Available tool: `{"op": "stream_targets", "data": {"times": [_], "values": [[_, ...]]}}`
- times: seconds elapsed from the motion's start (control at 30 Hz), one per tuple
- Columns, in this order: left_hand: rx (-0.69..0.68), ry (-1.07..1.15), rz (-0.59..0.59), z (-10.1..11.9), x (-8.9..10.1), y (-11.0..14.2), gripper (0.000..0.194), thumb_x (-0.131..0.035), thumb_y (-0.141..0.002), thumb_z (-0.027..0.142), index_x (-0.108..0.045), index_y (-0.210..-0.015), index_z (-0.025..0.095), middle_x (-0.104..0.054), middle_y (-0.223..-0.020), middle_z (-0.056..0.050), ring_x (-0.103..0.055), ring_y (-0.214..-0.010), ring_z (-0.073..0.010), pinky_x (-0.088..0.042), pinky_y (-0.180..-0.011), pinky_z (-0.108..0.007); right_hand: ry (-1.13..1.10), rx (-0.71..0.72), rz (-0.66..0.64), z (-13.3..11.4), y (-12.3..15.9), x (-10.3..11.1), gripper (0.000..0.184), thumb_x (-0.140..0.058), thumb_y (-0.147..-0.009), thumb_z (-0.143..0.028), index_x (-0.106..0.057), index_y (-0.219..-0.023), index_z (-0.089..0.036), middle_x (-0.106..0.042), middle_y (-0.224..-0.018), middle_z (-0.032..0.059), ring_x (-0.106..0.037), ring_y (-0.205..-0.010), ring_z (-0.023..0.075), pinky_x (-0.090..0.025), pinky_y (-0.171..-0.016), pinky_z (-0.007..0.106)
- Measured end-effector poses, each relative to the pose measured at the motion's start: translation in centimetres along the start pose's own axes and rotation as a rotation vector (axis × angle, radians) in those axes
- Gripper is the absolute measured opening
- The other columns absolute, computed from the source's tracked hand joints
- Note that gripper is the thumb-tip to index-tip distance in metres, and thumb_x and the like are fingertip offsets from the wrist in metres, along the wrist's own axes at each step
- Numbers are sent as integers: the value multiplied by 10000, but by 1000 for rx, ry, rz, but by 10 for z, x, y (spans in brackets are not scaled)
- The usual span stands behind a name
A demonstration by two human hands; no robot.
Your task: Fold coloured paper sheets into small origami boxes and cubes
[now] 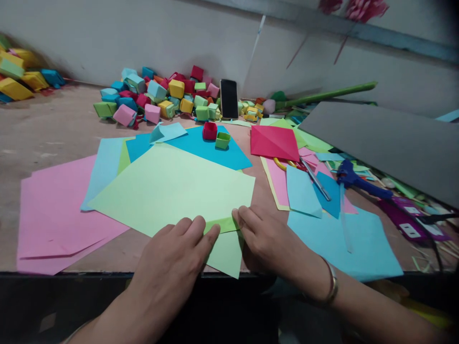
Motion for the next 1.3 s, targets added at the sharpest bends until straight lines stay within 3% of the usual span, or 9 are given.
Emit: {"op": "stream_targets", "data": {"times": [0.17, 0.33, 0.53, 0.67, 0.8, 0.9, 1.07, 1.17, 1.3], "values": [[26, 24, -3, 1, 0, 1, 468, -585, -845, 113, -518, -1302, 184, -604, -907, -48, -571, -748, -230, -479, -581, -373, 95, -91, -90, -12, -1, 8, 400, -383, -932, -86, -477, -1318, -49, -611, -954, 132, -509, -843, 239, -393, -713, 388], [52, 34, -19, 0, 0, 2, 494, -566, -844, 87, -504, -1326, 176, -599, -922, -46, -567, -784, -231, -481, -605, -378, 95, -95, -123, -24, -5, 7, 391, -377, -951, -102, -485, -1323, -51, -608, -948, 98, -492, -846, 231, -353, -705, 392], [23, 24, -14, -2, -3, 4, 511, -582, -837, 100, -501, -1337, 170, -608, -968, -62, -560, -804, -234, -459, -603, -367, 225, -142, -130, 0, 9, 6, 369, -459, -886, -53, -581, -1234, -48, -626, -915, 116, -500, -828, 254, -333, -685, 416], [21, 35, 14, -2, -3, 4, 523, -607, -818, 104, -508, -1329, 155, -606, -981, -73, -550, -811, -237, -442, -601, -363, 266, -216, -93, 9, 12, 18, 252, -475, -882, -58, -674, -1036, -51, -616, -814, 114, -505, -773, 257, -332, -626, 398], [26, 58, 28, -3, -4, 4, 521, -594, -817, 93, -507, -1325, 165, -600, -953, -68, -536, -788, -242, -424, -590, -368, 64, -47, 94, -7, 7, 25, 243, -474, -912, -74, -659, -1066, -36, -646, -920, 138, -531, -841, 245, -403, -700, 376], [24, 98, 50, -5, -3, 3, 482, -566, -831, 82, -519, -1302, 174, -591, -926, -63, -517, -761, -238, -413, -598, -370, -15, 11, 116, -15, 5, 19, 201, -486, -889, -29, -672, -964, -27, -652, -938, 161, -550, -869, 250, -428, -723, 368], [50, 250, 144, -15, 3, 0, 189, -463, -933, 195, -637, -996, 156, -560, -810, -52, -494, -701, -214, -399, -604, -354, 84, 20, 125, -15, 2, 14, 181, -506, -846, 12, -664, -809, -68, -627, -748, 130, -551, -757, 242, -403, -629, 351], [90, 268, 158, -19, 3, -2, 186, -490, -930, 251, -618, -833, 157, -553, -777, -52, -497, -697, -214, -383, -595, -345, 105, 45, 112, -13, -2, 15, 209, -510, -827, 8, -628, -708, -117, -575, -653, 86, -498, -641, 210, -351, -571, 337], [80, 172, 199, -15, 4, -5, 186, -500, -908, 192, -572, -737, 173, -544, -726, -43, -480, -655, -211, -335, -557, -335, 56, 20, 73, -9, -8, 17, 207, -507, -834, -33, -603, -687, -143, -550, -647, 70, -437, -589, 195, -291, -542, 333]]}}
Point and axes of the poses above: each hand's wrist, its own y-axis away from the middle knuckle, its own x-axis out of the back of the hand, z = x × y, the point moved 5 cm from there along -y, towards the middle knuckle
